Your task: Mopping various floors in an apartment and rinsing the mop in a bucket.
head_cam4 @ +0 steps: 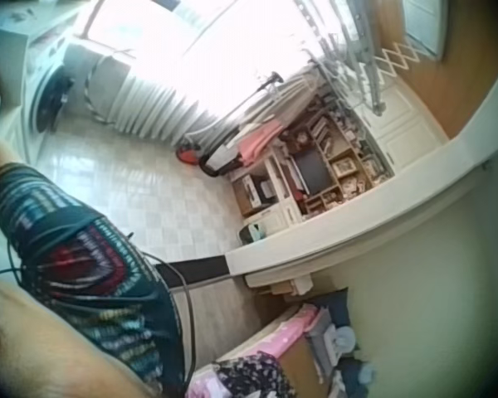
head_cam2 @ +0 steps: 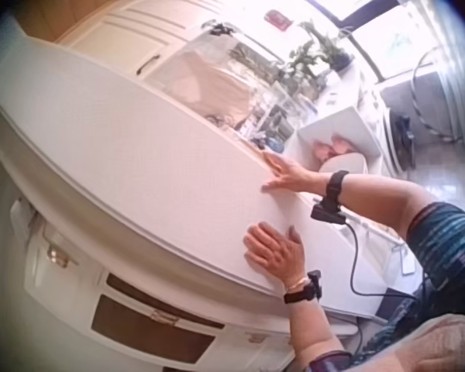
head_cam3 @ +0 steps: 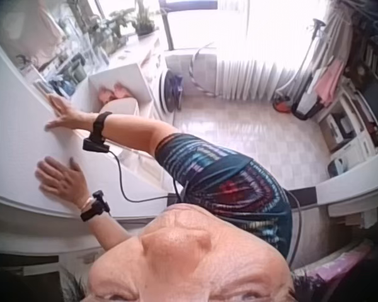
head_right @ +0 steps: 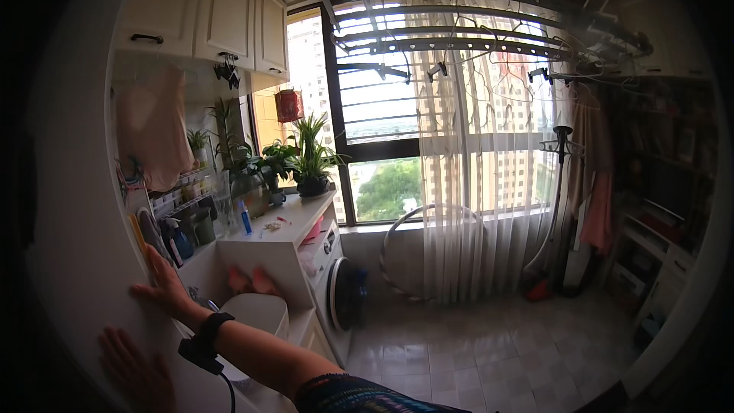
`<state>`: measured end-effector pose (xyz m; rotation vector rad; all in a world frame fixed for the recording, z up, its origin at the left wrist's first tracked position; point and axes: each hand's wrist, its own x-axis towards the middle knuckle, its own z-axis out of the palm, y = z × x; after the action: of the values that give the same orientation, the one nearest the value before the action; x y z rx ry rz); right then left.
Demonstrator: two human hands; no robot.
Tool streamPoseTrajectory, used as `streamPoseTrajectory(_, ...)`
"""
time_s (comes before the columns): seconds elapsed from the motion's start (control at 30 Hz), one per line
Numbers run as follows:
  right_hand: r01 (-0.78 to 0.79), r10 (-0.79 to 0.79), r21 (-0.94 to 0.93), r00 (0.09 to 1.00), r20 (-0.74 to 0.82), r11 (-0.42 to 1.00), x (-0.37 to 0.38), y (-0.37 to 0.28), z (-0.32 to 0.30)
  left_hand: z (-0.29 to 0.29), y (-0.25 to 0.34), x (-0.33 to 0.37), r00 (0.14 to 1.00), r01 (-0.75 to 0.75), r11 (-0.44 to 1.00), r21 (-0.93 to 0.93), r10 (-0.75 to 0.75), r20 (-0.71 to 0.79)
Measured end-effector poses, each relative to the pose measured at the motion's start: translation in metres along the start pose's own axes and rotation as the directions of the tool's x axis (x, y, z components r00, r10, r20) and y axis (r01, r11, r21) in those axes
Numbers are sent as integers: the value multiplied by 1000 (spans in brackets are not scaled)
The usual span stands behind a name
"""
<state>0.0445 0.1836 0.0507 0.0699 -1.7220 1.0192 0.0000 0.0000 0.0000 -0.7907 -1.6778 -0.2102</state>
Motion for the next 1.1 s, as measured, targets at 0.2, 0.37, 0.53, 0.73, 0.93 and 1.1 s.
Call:
streamPoseTrajectory(0.2,25,-19,95,998,-64,995,-5,-7,4,-4,-1,0,999,-21,1000,19,21,29)
streamPoseTrajectory(0.37,47,-50,-41,995,-87,998,-4,-6,1,3,4,1,999,-16,997,76,19,-34)
streamPoseTrajectory(0.53,66,-90,-148,984,-155,987,-3,5,5,4,7,0,996,-49,994,103,56,-72)
streamPoseTrajectory(0.73,10,-47,-168,975,-218,986,-5,-7,0,-10,17,8,999,-25,984,175,18,38)
streamPoseTrajectory(0.93,89,-116,-115,959,-260,989,-9,-7,4,-3,17,6,994,-38,985,167,55,-98)
streamPoseTrajectory(1.1,47,-80,-126,958,-275,991,-11,-11,3,-4,20,6,991,-71,981,178,89,-98)
